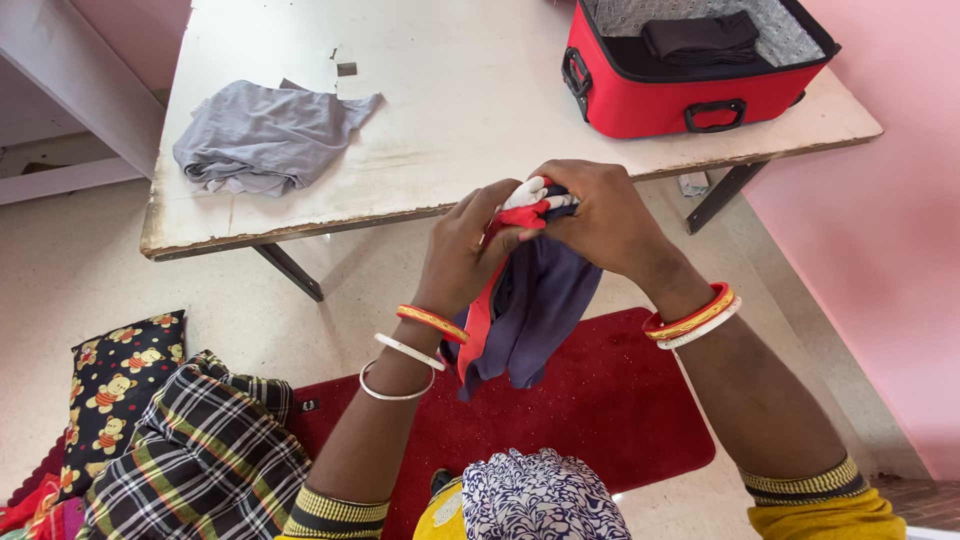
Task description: The person folds clothes and packs them into a suitcase. The person folds a pair of pants and places them into the suitcase. Then the person folds a shirt and a t-shirt and places them into the suitcase.
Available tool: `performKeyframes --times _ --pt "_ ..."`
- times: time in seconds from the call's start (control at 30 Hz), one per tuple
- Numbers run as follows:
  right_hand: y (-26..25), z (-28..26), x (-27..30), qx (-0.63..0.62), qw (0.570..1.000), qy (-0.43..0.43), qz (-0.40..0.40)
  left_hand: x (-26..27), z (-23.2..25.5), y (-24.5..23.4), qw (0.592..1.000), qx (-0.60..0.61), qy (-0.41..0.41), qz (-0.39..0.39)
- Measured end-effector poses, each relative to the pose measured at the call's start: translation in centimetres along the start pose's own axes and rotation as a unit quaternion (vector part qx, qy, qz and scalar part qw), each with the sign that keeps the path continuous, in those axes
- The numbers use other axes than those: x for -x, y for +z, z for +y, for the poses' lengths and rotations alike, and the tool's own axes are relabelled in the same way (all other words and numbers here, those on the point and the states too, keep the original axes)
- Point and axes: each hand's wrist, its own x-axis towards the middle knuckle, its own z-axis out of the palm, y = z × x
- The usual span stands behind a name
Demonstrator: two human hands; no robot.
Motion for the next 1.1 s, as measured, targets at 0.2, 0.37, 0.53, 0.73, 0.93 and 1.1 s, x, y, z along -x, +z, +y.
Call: performKeyframes --times 0.2,0.37,0.53,0.73,0.93,1.1 --pt "-2.8 -0.9 -1.4 -0.035 0.998 -0.057 0.017 7.6 -6.8 1.5 0.996 0.077 0.016 -0.042" --pt "-4.0 -1.7 -2.0 -0.042 0.997 -0.049 0.031 13.5 -8.6 4.8 0.995 -0.097 -0.024 0.023" --pt "-5.3 -3.2 -1.7 0.024 0.998 -0.042 0.037 13.5 -8.9 6.0 0.994 -0.024 -0.102 -0.014" --pt "-8.0 -3.3 -0.9 0.069 0.994 -0.07 0.05 15.7 -12.4 8.3 0.987 -0.008 -0.096 -0.127" --pt "-13.0 -0.5 1.7 0.033 0.994 -0.035 0.099 16.7 -14.6 7.9 0.993 -0.068 -0.09 -0.021" --pt "-15.5 6.6 3.6 -0.039 0.986 0.063 0.152 13.8 -15.9 2.6 0.975 -0.207 -0.073 -0.024"
